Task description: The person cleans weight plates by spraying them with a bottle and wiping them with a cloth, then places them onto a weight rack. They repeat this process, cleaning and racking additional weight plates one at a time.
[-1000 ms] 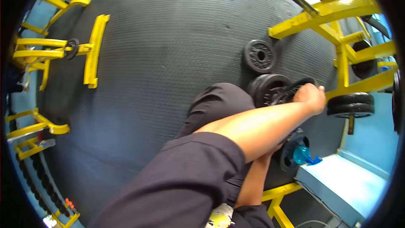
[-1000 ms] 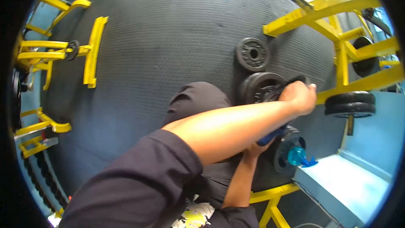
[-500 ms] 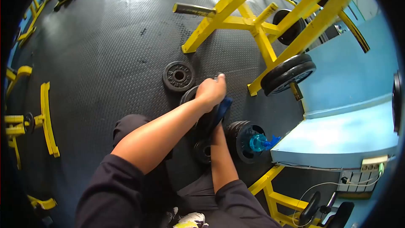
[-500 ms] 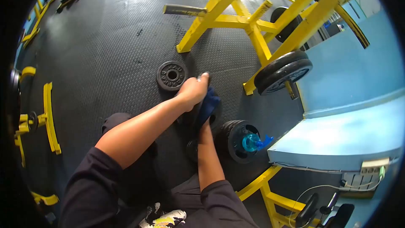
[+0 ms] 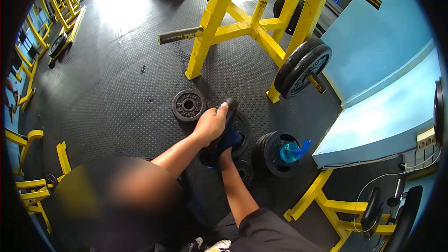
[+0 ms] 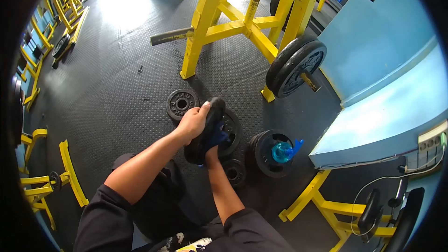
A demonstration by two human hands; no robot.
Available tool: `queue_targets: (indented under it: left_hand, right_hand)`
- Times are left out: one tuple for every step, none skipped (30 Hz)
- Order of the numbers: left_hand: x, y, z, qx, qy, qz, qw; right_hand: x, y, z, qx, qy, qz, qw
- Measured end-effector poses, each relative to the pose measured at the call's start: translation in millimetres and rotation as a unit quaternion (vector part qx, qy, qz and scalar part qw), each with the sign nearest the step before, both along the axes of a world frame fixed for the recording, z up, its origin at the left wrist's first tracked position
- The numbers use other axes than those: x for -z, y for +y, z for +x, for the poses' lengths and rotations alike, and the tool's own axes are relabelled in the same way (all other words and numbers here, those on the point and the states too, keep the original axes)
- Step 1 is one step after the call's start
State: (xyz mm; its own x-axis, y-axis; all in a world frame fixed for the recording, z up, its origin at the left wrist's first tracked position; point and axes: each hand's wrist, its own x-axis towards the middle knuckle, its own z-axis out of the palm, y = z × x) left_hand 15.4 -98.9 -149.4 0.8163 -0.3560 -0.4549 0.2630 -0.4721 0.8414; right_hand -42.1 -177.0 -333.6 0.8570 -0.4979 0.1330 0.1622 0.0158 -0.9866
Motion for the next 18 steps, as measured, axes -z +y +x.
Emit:
queue_targets:
  left_hand:
    - [7.2, -2.2, 0.1, 0.001, -0.009, 0.0, 1.0]
    - [12.8, -4.8, 1.0, 0.0, -0.017, -0.003, 1.0]
    - [5.5, -5.1, 0.3, -0.005, -0.02, -0.004, 1.0]
    - [-5.4, -4.5, -2.8, 0.002, -0.005, 0.001, 1.0]
    - [-12.1, -4.3, -5.8, 0.01, 0.011, 0.006, 1.0]
    - [-10.3, -5.5, -5.8, 0.005, 0.011, 0.003, 1.0]
    - [-5.0, -7.6, -5.0, 0.0, 0.002, 0.016, 1.0]
    - [-0.6, -9.5, -3.8, -0.003, -0.006, 0.028, 1.0]
    - [1.7, -10.2, -3.0, -0.01, -0.013, 0.024, 1.0]
    - [0.2, -10.8, -1.2, -0.013, -0.014, 0.021, 1.0]
    - [-1.5, -12.1, 0.9, -0.026, -0.01, 0.024, 0.999]
    - [-0.9, -12.8, 1.1, -0.038, -0.002, 0.027, 0.999]
    - [5.0, -13.0, 7.3, -0.034, 0.019, 0.015, 0.999]
    - [-3.4, -9.7, 10.6, -0.013, 0.037, 0.014, 0.999]
    - [-9.3, -9.0, 12.2, -0.016, 0.03, 0.027, 0.999]
    - [-12.9, -7.8, 14.4, -0.022, 0.021, 0.039, 0.999]
    - [-13.5, -5.9, 17.3, -0.022, 0.022, 0.036, 0.999]
    - [-11.8, -3.2, 18.9, -0.024, 0.011, 0.022, 0.999]
  right_hand:
    - [-8.3, -4.4, 7.2, 0.007, -0.007, -0.015, 1.0]
    - [-16.3, -5.5, 9.0, 0.007, -0.018, -0.034, 0.999]
    - [-22.9, -3.9, 5.1, -0.001, -0.034, -0.05, 0.998]
    - [-29.7, -1.2, -2.3, -0.017, -0.05, -0.069, 0.996]
    - [-36.4, 2.2, -16.5, -0.046, -0.072, -0.087, 0.993]
    - [-45.2, 4.5, -33.1, -0.085, -0.095, -0.105, 0.986]
    - [-53.6, 0.7, -50.0, -0.161, -0.126, -0.114, 0.972]
    - [-63.2, -7.0, -67.3, -0.267, -0.158, -0.118, 0.943]
    - [-70.6, -8.8, -81.6, -0.368, -0.163, -0.119, 0.908]
    - [-58.7, 22.6, -99.3, -0.236, -0.105, -0.137, 0.956]
    - [-51.2, 38.9, -110.7, -0.099, -0.045, -0.153, 0.982]
    - [-39.8, 28.9, -115.5, -0.101, -0.042, -0.156, 0.982]
    - [-15.0, 7.4, -117.6, -0.129, 0.032, -0.273, 0.953]
    - [2.7, -12.3, -118.3, -0.153, 0.104, -0.385, 0.904]
    - [6.6, -23.3, -111.2, -0.12, 0.17, -0.443, 0.872]
    - [4.6, -34.5, -94.3, -0.087, 0.232, -0.497, 0.832]
    - [1.6, -47.9, -77.6, -0.065, 0.265, -0.484, 0.831]
    - [-1.3, -57.0, -64.1, -0.044, 0.299, -0.47, 0.829]
